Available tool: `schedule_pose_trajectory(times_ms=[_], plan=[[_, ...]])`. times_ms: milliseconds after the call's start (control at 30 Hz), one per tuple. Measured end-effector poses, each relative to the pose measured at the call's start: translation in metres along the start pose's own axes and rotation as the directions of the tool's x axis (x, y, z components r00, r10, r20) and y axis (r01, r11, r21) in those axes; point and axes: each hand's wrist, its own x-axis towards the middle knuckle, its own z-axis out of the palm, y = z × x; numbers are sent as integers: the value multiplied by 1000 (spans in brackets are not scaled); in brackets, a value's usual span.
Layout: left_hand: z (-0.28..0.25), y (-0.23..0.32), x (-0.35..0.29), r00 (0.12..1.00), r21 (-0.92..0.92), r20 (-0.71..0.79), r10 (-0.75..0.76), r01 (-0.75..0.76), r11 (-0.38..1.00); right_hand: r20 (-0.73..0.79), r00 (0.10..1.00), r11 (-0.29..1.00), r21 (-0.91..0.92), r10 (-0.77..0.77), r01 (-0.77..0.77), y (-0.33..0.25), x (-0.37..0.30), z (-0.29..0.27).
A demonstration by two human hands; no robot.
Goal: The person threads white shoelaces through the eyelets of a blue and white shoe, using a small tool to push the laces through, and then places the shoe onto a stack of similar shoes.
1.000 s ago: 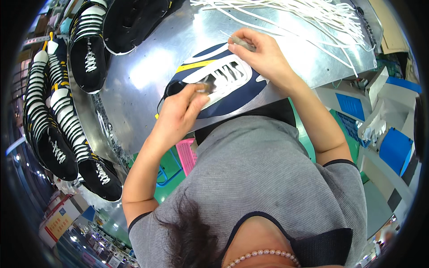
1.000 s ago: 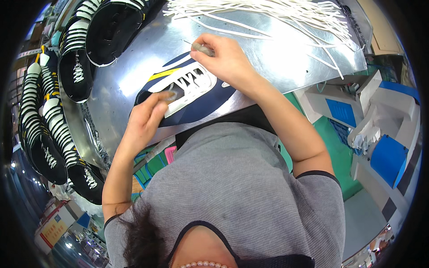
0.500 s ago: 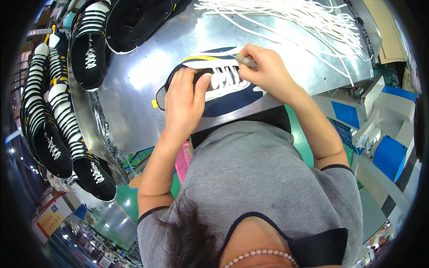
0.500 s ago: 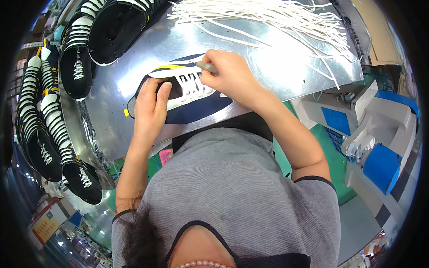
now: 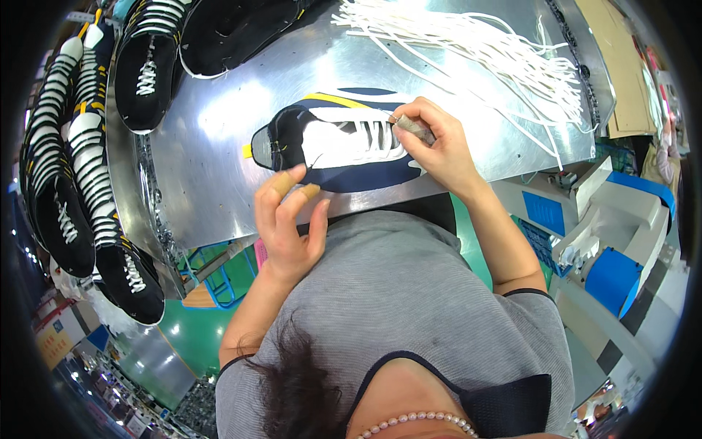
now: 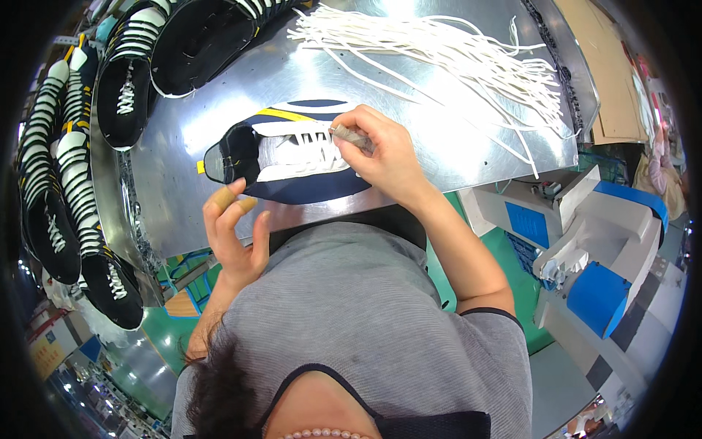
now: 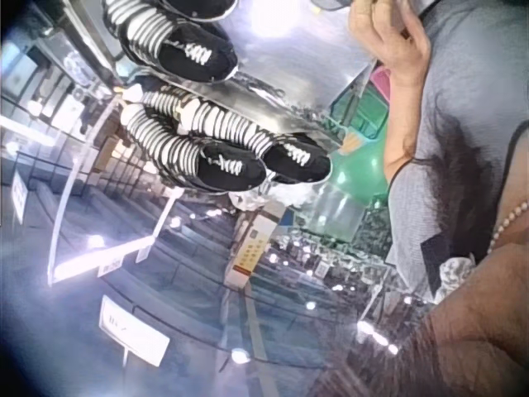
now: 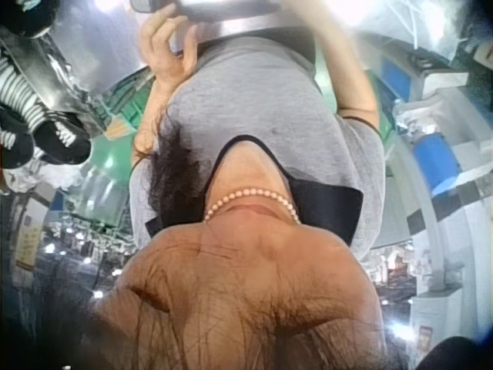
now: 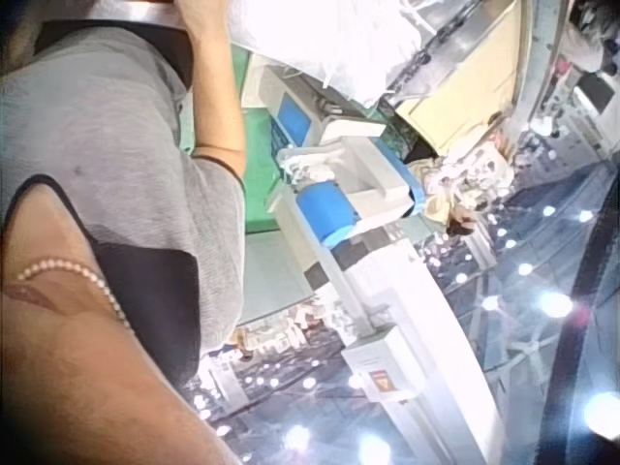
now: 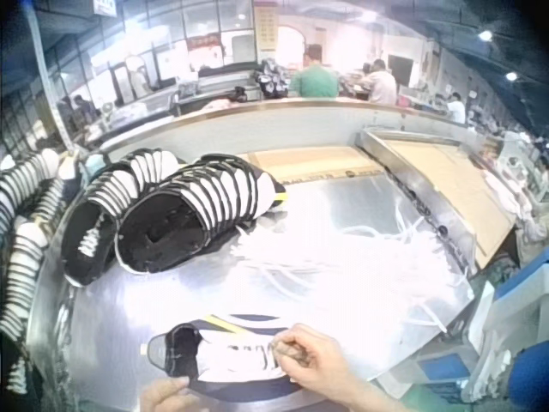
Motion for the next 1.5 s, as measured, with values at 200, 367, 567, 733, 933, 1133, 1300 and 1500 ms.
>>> schedule_pose_trajectory(times_ms=[200,367,567,733,933,1133,1300,1500], plan=[[23,12,-44,454,-690,655,-604,686,-233,-121,980,965,229,157,-126,2,-5,7],[36,3,-20,597,-822,558,-576,492,-287,3,952,793,553,306,-257,-9,-20,36],[19,10,-19,581,-704,339,-740,678,210,-21,949,625,757,315,-191,-18,-30,52],[12,14,-9,380,-821,417,-826,546,-164,45,936,493,841,348,-223,-18,-26,54],[31,-41,-5,637,-826,561,-529,475,-303,179,929,491,808,324,-326,-24,-37,57],[44,-36,11,627,-789,609,-486,415,-453,158,978,853,484,135,-196,-42,-31,43],[25,-34,14,668,-781,621,-409,481,-399,131,989,996,-47,-64,71,-65,-3,23],[12,-27,15,630,-724,685,-366,536,-434,303,951,971,-208,-53,120,-75,9,22]])
